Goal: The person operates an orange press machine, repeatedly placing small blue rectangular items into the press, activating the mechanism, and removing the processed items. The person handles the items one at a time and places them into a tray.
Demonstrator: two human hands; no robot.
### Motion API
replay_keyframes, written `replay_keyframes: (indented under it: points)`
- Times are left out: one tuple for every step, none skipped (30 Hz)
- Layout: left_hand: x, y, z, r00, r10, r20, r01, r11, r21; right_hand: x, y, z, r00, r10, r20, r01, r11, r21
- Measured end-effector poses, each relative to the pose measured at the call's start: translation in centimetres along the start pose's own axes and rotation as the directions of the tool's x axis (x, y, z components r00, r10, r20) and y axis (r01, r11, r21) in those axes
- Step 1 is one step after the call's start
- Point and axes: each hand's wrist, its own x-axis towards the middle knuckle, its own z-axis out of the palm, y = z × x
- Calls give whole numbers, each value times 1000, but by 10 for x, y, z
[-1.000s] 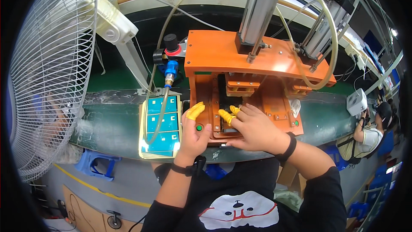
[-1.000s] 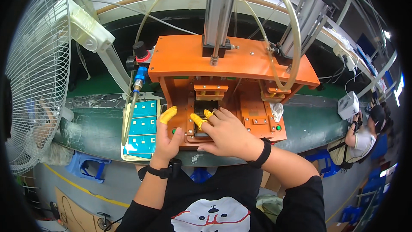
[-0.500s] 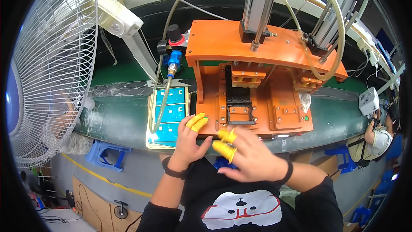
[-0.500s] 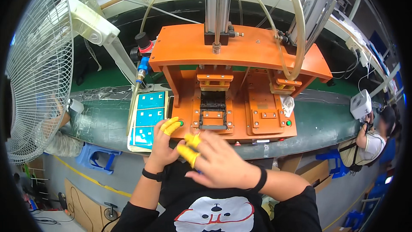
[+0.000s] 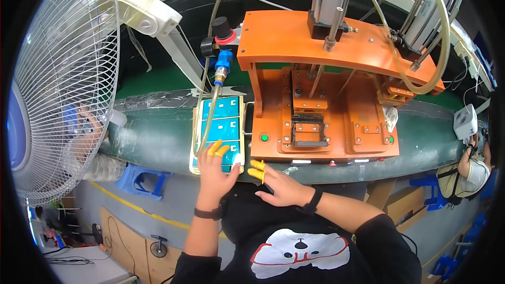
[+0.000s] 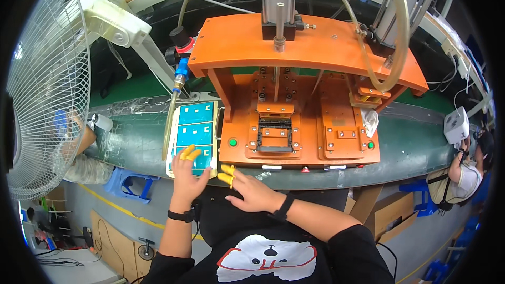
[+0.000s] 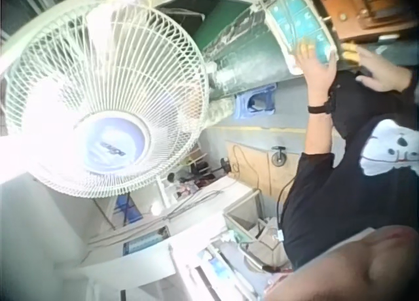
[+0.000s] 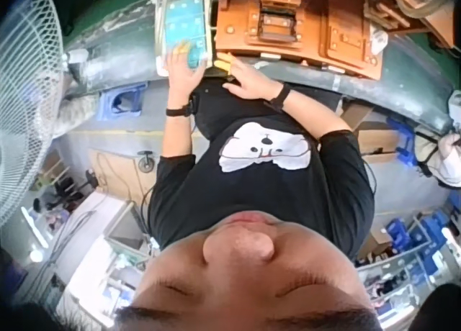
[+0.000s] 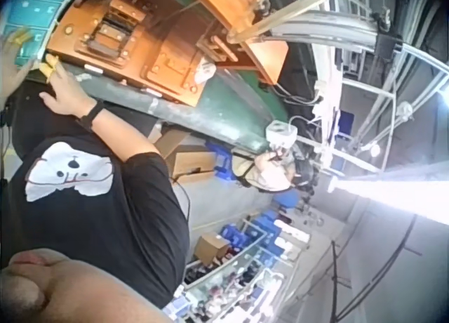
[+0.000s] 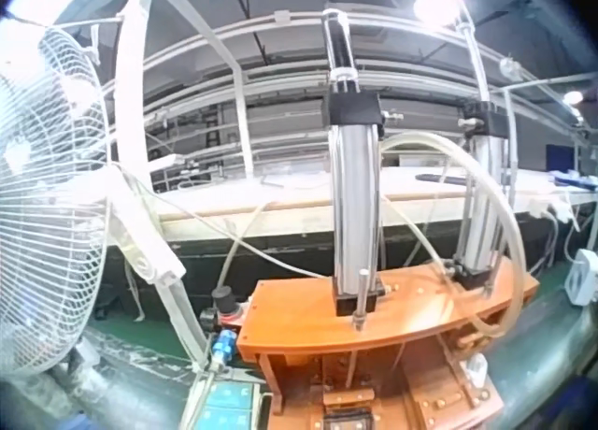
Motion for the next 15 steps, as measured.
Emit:
replay_keyframes:
  points:
    - [-3,6,4,999,-32,25,31,999,36,3,8,8,1000,14,-21,-14,1000,-7]
    - [-3,10,8,996,-77,54,73,995,73,5,12,14,999,11,-33,-11,1000,1]
    - [-4,13,11,989,-122,82,113,987,111,6,16,20,999,-15,-35,15,1000,-13]
    - [-5,13,16,986,-148,76,139,983,117,7,19,25,998,-41,-38,40,999,-30]
    - [-7,12,21,982,-174,70,164,979,123,9,22,29,997,-66,-41,64,997,-46]
    - [-8,10,24,978,-198,64,189,974,129,10,25,33,998,-57,-39,54,997,-55]
    - [-8,11,26,978,-200,54,191,972,136,9,27,34,998,-40,-38,37,997,-67]
    - [-9,11,29,978,-201,45,193,971,142,7,28,35,999,-23,-39,20,997,-79]
    - [-9,12,31,979,-202,36,195,970,148,5,29,36,1000,-15,-10,14,997,-71]
    - [-8,13,32,977,-210,38,203,971,126,6,24,29,1000,-3,18,4,998,-66]
    - [-6,13,30,975,-217,40,212,972,104,6,21,25,999,10,45,-7,998,-61]
    - [-5,11,28,973,-225,44,221,972,82,7,21,25,998,11,59,-6,998,-70]
    - [-4,9,25,977,-211,40,208,976,62,8,20,26,999,-7,36,10,997,-74]
    - [-3,8,22,972,-227,52,225,974,37,9,20,27,1000,-25,13,26,997,-78]
    - [-3,10,20,968,-244,65,243,970,13,8,21,28,999,-44,-9,43,996,-83]
